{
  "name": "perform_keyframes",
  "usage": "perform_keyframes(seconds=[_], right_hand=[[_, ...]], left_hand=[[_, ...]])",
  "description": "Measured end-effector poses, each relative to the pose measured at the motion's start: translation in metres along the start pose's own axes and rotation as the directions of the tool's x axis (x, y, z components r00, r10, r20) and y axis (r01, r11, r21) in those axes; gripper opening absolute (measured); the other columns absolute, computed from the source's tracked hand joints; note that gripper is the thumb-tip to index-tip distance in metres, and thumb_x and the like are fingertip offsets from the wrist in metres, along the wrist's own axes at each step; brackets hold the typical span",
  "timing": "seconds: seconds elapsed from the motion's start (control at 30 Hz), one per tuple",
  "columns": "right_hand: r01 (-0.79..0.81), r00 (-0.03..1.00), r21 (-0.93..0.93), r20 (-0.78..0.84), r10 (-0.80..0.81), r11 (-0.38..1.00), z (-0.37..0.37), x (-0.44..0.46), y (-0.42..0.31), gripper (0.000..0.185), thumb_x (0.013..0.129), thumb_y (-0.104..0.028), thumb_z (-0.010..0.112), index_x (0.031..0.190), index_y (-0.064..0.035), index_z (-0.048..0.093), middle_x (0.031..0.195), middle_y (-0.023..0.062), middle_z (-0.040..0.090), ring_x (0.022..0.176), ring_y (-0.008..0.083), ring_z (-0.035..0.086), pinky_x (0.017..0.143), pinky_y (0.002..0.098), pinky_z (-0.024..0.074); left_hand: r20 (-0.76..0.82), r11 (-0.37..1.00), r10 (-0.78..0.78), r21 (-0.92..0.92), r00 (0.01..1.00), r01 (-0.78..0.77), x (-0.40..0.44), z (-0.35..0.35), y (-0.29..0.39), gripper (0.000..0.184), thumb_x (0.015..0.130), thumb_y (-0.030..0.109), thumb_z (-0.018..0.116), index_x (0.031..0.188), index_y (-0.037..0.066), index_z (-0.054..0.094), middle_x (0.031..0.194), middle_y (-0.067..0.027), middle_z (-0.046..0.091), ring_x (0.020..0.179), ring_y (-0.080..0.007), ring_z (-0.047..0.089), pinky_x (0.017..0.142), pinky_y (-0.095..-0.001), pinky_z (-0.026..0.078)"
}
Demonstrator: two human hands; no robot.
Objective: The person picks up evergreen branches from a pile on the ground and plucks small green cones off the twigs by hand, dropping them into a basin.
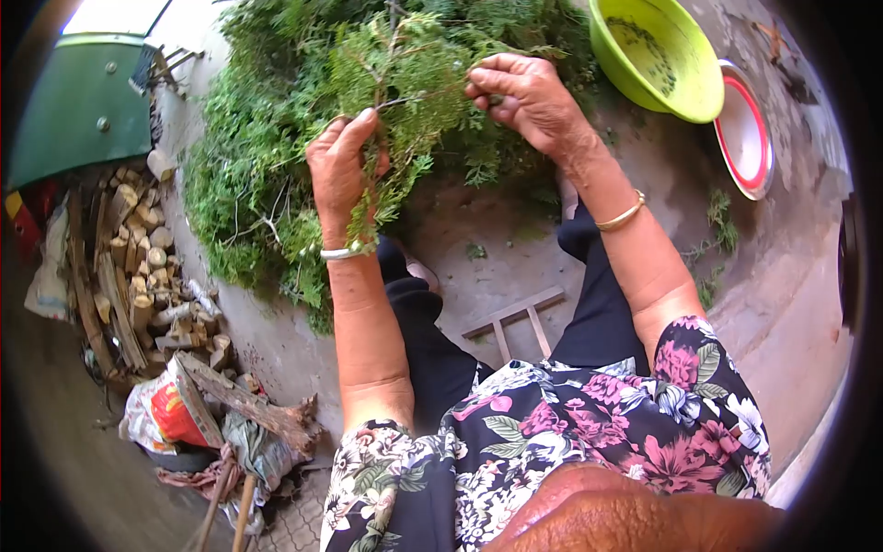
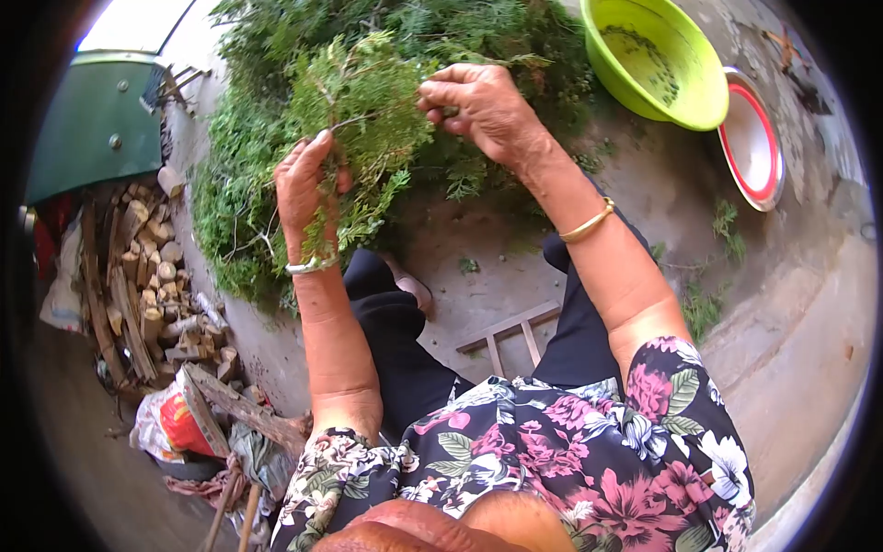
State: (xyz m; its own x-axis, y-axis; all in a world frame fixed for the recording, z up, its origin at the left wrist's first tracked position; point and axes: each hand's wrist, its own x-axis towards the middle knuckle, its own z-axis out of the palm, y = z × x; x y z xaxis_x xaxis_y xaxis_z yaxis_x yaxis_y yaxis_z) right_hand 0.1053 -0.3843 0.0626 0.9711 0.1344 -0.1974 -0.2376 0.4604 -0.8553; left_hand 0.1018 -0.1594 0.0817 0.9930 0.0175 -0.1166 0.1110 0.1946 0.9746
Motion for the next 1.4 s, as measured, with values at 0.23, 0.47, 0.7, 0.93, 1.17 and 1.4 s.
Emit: perform_keyframes(seconds=[0.23, 0.47, 0.7, 0.93, 1.17, 1.4], right_hand=[[0.02, 0.995, 0.078, -0.102, -0.012, 0.997, -0.003, 0.004, 0.004, 0.011, 0.085, -0.015, 0.062, 0.082, -0.005, 0.059, 0.072, 0.0023, 0.059, 0.06, 0.0081, 0.053, 0.046, 0.0182, 0.0379], [-0.109, 0.991, 0.491, -0.017, 0.134, 0.864, -0.011, 0.006, 0.002, 0.018, 0.09, -0.024, 0.057, 0.079, -0.0106, 0.05, 0.066, -0.0016, 0.049, 0.053, 0.008, 0.045, 0.043, 0.0201, 0.0339], [0.132, 0.94, 0.592, -0.328, 0.088, 0.795, -0.024, 0.015, -0.002, 0.029, 0.094, -0.03, 0.046, 0.077, -0.0066, 0.047, 0.058, -0.0021, 0.041, 0.048, 0.0093, 0.035, 0.041, 0.0235, 0.0275], [0.056, 0.988, 0.543, -0.15, 0.032, 0.838, -0.038, 0.01, -0.022, 0.016, 0.083, -0.017, 0.047, 0.083, -0.0015, 0.05, 0.071, 0.0068, 0.053, 0.061, 0.0166, 0.052, 0.045, 0.0232, 0.0366], [0.021, 0.997, 0.311, -0.078, 0.004, 0.95, -0.035, 0.007, -0.016, 0.035, 0.09, -0.034, 0.053, 0.066, -0.0087, 0.052, 0.069, 0.0067, 0.058, 0.062, 0.0151, 0.057, 0.046, 0.0223, 0.039], [0.115, 0.981, 0.058, -0.161, -0.104, 0.992, -0.013, -0.056, -0.02, 0.025, 0.091, -0.028, 0.055, 0.083, -0.0043, 0.059, 0.069, 0.0018, 0.057, 0.058, 0.0085, 0.053, 0.044, 0.018, 0.0357]], left_hand=[[-0.006, 0.995, 0.026, 0.101, 1.0, -0.025, -0.003, 0.004, 0.0, 0.016, 0.082, 0.015, 0.062, 0.075, 0.001, 0.059, 0.06, -0.0054, 0.055, 0.042, -0.0122, 0.048, 0.039, -0.0238, 0.034], [0.058, 0.995, 0.014, 0.1, 0.998, -0.02, -0.005, 0.012, -0.004, 0.015, 0.082, 0.014, 0.063, 0.073, 0.001, 0.059, 0.061, -0.0049, 0.057, 0.042, -0.0113, 0.049, 0.039, -0.0227, 0.034], [0.109, 1.0, -0.022, 0.014, 0.994, 0.021, -0.003, 0.01, -0.001, 0.02, 0.082, 0.012, 0.061, 0.065, 0.001, 0.056, 0.064, -0.0046, 0.058, 0.048, -0.0095, 0.049, 0.04, -0.0232, 0.039], [0.181, 0.919, -0.075, -0.368, 0.981, 0.139, -0.001, -0.011, 0.004, 0.021, 0.089, 0.018, 0.047, 0.082, 0.0, 0.054, 0.061, -0.0086, 0.053, 0.042, -0.0146, 0.043, 0.039, -0.0281, 0.034], [0.26, 0.881, 0.001, -0.458, 0.966, 0.122, -0.001, -0.022, -0.006, 0.026, 0.089, 0.02, 0.042, 0.089, 0.0, 0.058, 0.066, -0.0111, 0.059, 0.038, -0.0136, 0.042, 0.039, -0.0303, 0.038], [0.068, 0.916, -0.071, -0.391, 0.995, 0.092, -0.021, -0.024, -0.001, 0.016, 0.083, 0.014, 0.051, 0.085, -0.001, 0.057, 0.07, -0.0081, 0.06, 0.047, -0.0145, 0.053, 0.036, -0.0236, 0.038]])
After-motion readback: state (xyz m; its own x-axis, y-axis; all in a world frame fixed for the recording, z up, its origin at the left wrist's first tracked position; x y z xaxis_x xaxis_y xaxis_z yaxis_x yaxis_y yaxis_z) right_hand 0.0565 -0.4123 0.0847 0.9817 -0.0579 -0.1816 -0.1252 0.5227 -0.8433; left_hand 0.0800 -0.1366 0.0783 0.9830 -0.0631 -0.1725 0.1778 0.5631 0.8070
